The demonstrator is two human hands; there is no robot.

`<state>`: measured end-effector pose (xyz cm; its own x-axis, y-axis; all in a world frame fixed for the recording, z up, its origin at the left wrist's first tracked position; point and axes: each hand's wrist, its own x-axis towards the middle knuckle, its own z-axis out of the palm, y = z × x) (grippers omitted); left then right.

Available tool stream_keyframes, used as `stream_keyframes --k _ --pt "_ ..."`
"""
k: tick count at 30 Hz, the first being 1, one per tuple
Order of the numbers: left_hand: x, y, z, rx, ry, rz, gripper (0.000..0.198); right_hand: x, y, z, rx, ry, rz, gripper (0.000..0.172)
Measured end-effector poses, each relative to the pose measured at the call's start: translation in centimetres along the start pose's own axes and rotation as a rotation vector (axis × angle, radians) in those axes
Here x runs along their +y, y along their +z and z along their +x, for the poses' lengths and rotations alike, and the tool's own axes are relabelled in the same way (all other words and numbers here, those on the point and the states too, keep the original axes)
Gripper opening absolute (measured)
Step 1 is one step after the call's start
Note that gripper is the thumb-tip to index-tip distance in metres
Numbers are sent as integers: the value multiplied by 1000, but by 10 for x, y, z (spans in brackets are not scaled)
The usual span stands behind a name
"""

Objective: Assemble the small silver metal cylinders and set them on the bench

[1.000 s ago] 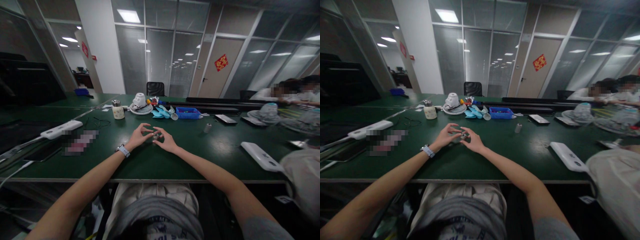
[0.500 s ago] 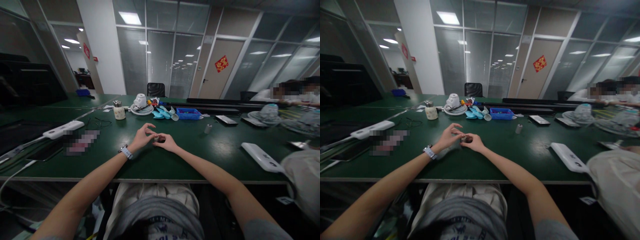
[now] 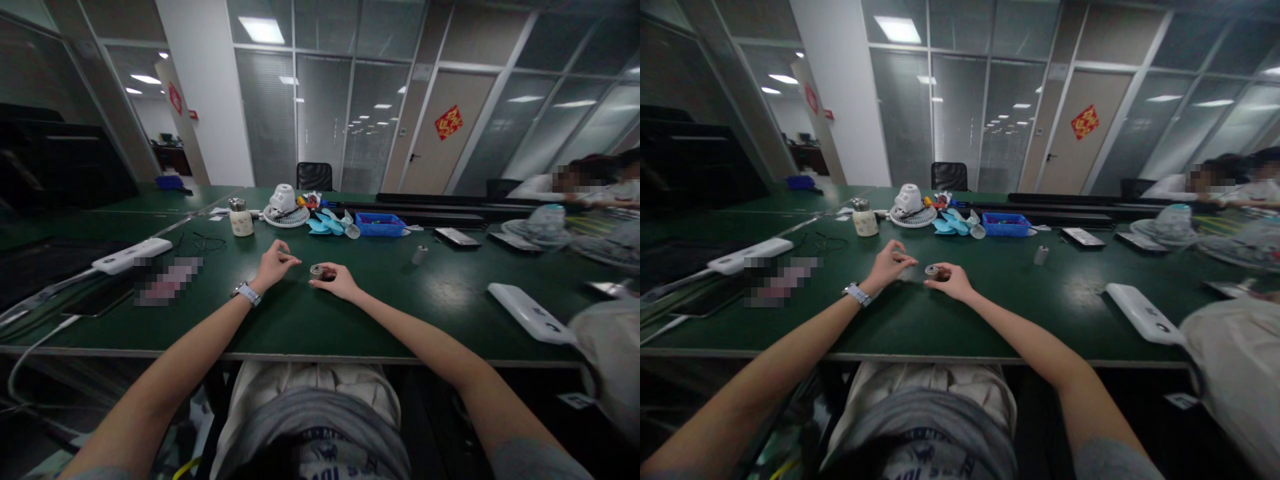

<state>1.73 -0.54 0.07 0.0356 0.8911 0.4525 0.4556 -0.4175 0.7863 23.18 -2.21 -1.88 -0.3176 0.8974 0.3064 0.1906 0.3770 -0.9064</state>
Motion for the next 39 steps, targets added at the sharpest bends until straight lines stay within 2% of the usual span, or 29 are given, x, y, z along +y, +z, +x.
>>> stream_keyframes --k 2,5,9,14,16,19,24,34,39 --pt "-17 -5 3 -89 -35 30 44 1 -1 0 14 16 13 52" --pt "-32 -9 5 -127 -87 1 45 4 -2 1 35 49 65 54" --pt "-32 -11 7 -173 -139 -52 44 5 -5 4 97 118 193 48" --pt "-29 -11 8 -211 -229 -113 42 6 -12 9 124 215 440 30" --pt "-29 -9 9 -188 -255 -166 37 6 -16 11 116 265 583 22" --pt "-29 -6 12 -84 -282 -214 26 7 -20 13 83 345 769 15" --pt "-29 -6 14 54 -310 -180 17 1 -25 13 84 460 832 16" --pt "-18 -6 12 81 -336 -149 20 -6 -26 14 49 535 795 25" --pt "-24 -7 14 23 -288 -157 27 -5 -29 14 44 547 831 26"
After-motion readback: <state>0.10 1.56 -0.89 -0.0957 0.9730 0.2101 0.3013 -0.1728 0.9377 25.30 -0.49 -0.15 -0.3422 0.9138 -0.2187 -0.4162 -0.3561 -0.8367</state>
